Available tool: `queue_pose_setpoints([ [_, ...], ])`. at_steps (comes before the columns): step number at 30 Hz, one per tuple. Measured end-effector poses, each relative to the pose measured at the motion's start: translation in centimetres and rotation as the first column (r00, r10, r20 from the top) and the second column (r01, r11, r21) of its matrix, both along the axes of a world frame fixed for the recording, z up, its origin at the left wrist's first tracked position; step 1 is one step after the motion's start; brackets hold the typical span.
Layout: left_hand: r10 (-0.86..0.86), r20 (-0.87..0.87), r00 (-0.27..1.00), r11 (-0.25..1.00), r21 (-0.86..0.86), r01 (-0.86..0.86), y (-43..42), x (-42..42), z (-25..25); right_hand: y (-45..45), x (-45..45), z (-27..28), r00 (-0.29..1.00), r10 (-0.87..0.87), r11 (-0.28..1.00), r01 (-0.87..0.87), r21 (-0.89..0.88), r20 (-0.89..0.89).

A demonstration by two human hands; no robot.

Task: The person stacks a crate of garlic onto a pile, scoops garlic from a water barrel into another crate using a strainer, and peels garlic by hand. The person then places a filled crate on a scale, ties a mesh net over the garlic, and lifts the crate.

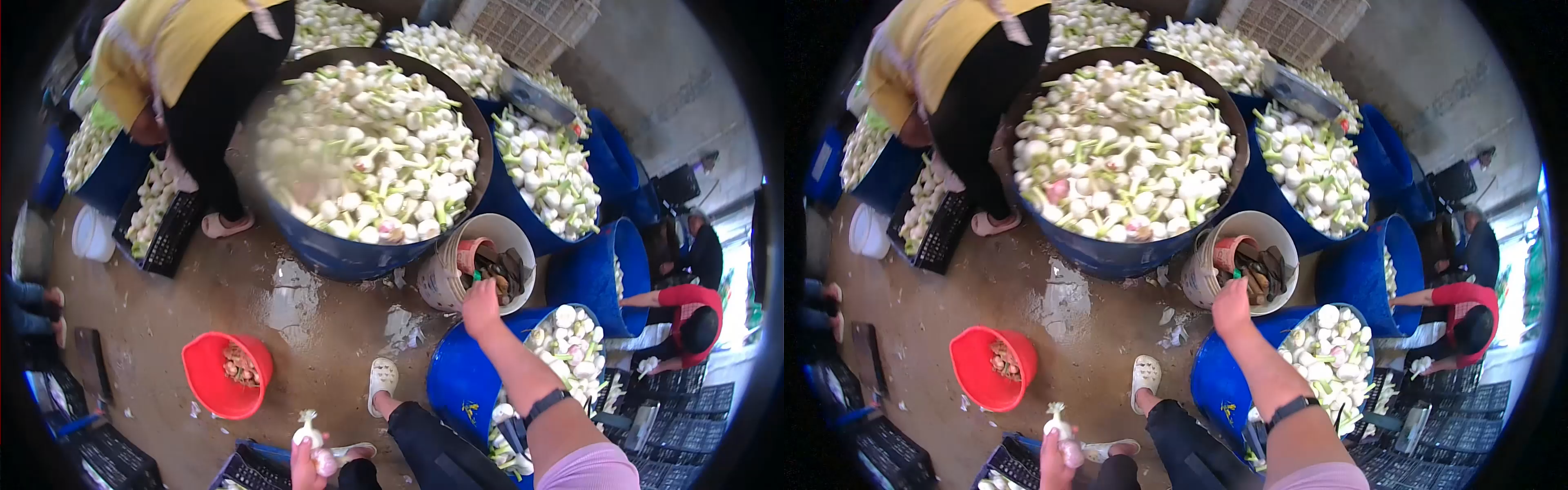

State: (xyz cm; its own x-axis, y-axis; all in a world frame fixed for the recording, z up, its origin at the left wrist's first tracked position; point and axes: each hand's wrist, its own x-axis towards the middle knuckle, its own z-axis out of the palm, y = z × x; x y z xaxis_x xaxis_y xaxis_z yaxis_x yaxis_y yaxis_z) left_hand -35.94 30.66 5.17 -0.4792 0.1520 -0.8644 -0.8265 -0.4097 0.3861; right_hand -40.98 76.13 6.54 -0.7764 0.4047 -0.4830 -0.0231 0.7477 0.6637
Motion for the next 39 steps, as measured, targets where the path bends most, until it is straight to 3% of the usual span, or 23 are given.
queue_pose_setpoints([
  [1,-0.038,0.012,0.999,0.999,-0.001,0.038,3.3,-1.6,0.7,2.6,-0.1,-1.6,0.985,-0.09,0.996,0.087,0.027,0.146],
  [2,-0.084,0.01,0.996,0.995,0.054,0.083,5.7,-2.9,1.1,5.3,-0.4,-3.4,0.903,-0.288,0.942,0.326,-0.074,0.32],
  [3,-0.127,0.009,0.992,0.986,0.109,0.126,7.9,-3.9,1.2,6.6,-0.2,-5.2,0.845,-0.377,0.923,0.378,0.076,0.379],
  [4,-0.139,0.015,0.99,0.981,0.136,0.136,10.0,-4.8,1.1,8.4,1.2,-7.3,0.841,-0.378,0.92,0.388,0.056,0.387],
  [5,-0.146,0.024,0.989,0.977,0.161,0.14,11.9,-5.5,1.0,10.4,3.6,-9.7,0.841,-0.539,0.826,0.517,-0.226,-0.047],
  [6,-0.141,0.022,0.99,0.975,0.177,0.135,13.7,-6.1,1.0,12.0,6.0,-11.9,0.586,-0.702,0.704,0.481,-0.523,-0.406],
  [7,-0.137,0.024,0.99,0.973,0.189,0.13,15.0,-6.7,1.0,12.0,7.5,-13.3,0.154,-0.804,0.593,0.293,-0.75,-0.575],
  [8,-0.157,0.023,0.987,0.971,0.185,0.15,15.8,-7.1,0.9,11.3,6.4,-6.5,0.524,-0.76,0.647,0.55,-0.528,-0.386],
  [9,-0.191,0.028,0.981,0.966,0.183,0.183,16.5,-7.6,1.1,10.2,5.0,1.1,0.802,-0.594,0.783,0.557,-0.278,-0.067],
  [11,-0.225,0.016,0.974,0.962,0.164,0.219,17.5,-8.4,1.3,9.3,7.7,7.0,0.668,-0.666,0.712,0.436,-0.55,-0.333],
  [12,-0.236,0.001,0.972,0.958,0.17,0.232,18.2,-8.8,1.3,8.6,8.7,8.9,0.545,-0.767,0.608,0.448,-0.656,-0.339],
  [15,-0.275,-0.037,0.961,0.94,0.2,0.276,19.6,-9.4,1.5,4.8,12.8,8.4,0.212,-0.968,0.192,0.272,-0.943,-0.135],
  [17,-0.325,-0.046,0.945,0.933,0.145,0.328,20.6,-10.0,2.3,-0.4,12.8,6.3,0.135,-0.988,0.095,0.157,-0.983,-0.074],
  [19,-0.349,-0.056,0.935,0.925,0.141,0.354,20.8,-10.6,2.8,-5.0,9.9,6.6,0.291,-0.941,0.239,0.202,-0.95,-0.174],
  [23,-0.445,-0.047,0.894,0.895,-0.04,0.444,21.2,-11.8,3.8,-10.1,4.6,7.0,0.457,-0.831,0.348,-0.018,-0.937,-0.317],
  [27,-0.481,-0.034,0.876,0.875,-0.089,0.476,20.2,-12.5,4.2,-11.7,2.7,5.0,0.452,-0.782,0.441,-0.084,-0.893,-0.429],
  [28,-0.491,-0.11,0.864,0.868,-0.146,0.475,20.3,-12.5,4.2,-11.8,2.1,5.3,0.454,-0.792,0.424,-0.072,-0.903,-0.408],
  [32,-0.594,-0.135,0.793,0.794,-0.255,0.552,20.0,-13.9,4.8,-12.5,2.3,4.1,0.445,-0.838,0.341,-0.022,-0.94,-0.315],
  [34,-0.575,-0.164,0.802,0.807,-0.273,0.523,20.6,-15.2,6.9,-12.0,5.1,2.3,0.393,-0.909,0.132,0.591,-0.796,0.141],
  [35,-0.578,-0.18,0.796,0.806,-0.277,0.522,20.4,-15.9,7.0,-11.7,9.0,0.1,0.383,-0.899,0.075,0.613,-0.787,0.212],
  [36,-0.578,-0.237,0.781,0.808,-0.296,0.509,20.1,-16.6,7.0,-12.2,12.4,-1.4,0.301,-0.929,0.027,0.638,-0.77,0.216],
  [38,-0.626,-0.278,0.729,0.774,-0.334,0.537,19.6,-17.3,6.5,-13.4,15.2,-2.1,0.001,-0.976,-0.176,0.588,-0.79,0.218],
  [39,-0.636,-0.272,0.722,0.767,-0.328,0.552,19.8,-17.6,6.7,-13.7,15.8,-2.7,-0.016,-0.976,-0.184,0.592,-0.785,0.217],
])
